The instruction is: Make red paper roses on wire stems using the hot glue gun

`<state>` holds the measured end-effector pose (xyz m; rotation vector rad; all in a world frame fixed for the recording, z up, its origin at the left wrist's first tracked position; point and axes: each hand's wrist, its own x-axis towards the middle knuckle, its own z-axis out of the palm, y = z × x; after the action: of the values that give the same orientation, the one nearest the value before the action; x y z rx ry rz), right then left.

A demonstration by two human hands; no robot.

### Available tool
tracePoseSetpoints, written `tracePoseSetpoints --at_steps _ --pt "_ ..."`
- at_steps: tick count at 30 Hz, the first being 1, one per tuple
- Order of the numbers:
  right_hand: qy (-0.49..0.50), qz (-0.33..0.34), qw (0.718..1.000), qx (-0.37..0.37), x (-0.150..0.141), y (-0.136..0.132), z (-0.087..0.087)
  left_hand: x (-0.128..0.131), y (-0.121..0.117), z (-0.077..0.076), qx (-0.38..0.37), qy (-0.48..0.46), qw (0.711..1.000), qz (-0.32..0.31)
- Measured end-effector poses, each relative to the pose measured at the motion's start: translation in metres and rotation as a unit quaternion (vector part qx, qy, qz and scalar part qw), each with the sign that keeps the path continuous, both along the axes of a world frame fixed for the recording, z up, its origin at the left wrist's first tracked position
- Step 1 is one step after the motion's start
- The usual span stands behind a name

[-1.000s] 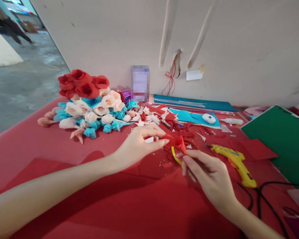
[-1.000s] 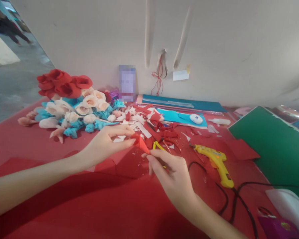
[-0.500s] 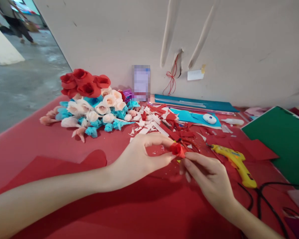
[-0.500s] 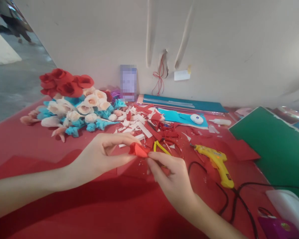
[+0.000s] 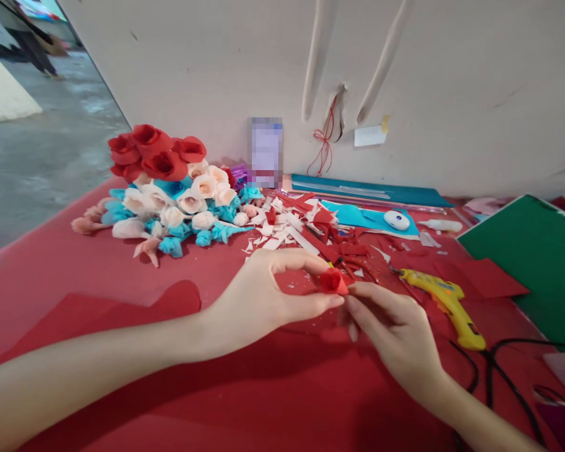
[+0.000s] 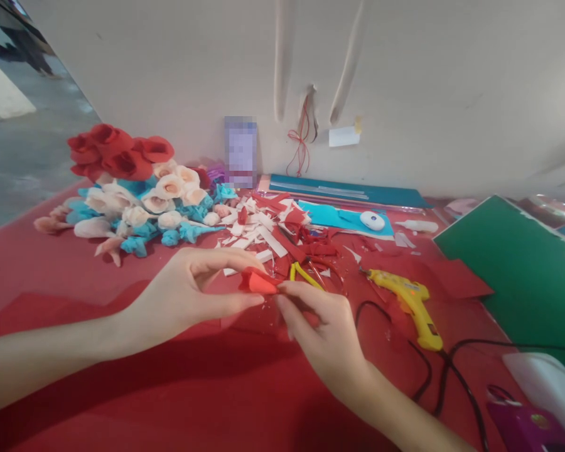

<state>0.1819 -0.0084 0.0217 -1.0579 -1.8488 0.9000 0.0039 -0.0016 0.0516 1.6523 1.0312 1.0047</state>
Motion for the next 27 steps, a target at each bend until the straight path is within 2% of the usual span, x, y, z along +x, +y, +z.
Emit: tracePoseSetpoints --at_steps 4,13,16,22,25,27 --pt "0.032 0.023 0.999 -0.029 -0.002 -0.002 0.002 0.001 0.000 0.000 -0.003 -0.011 1.000 0.005" --pt "0.062 0.014 0.998 0.000 -0.003 -0.004 0.005 0.001 0.000 -0.003 -0.009 -0.018 1.000 0.001" --pt "0.069 0.012 0.998 -0.011 -0.004 -0.006 0.008 0.001 0.000 -0.004 -0.013 -0.018 1.000 0.000" --pt "0.119 0.014 0.985 -0.125 -0.004 -0.009 0.012 0.000 -0.001 -0.009 -0.021 -0.038 0.999 -0.015" --pt "0.164 0.031 0.966 -0.196 0.000 -0.009 0.016 -0.003 0.002 -0.011 0.002 -0.097 0.995 -0.032" --pt "0.185 0.052 0.954 -0.230 0.003 -0.008 0.019 -0.006 0.006 -0.012 0.034 -0.101 0.994 -0.038"
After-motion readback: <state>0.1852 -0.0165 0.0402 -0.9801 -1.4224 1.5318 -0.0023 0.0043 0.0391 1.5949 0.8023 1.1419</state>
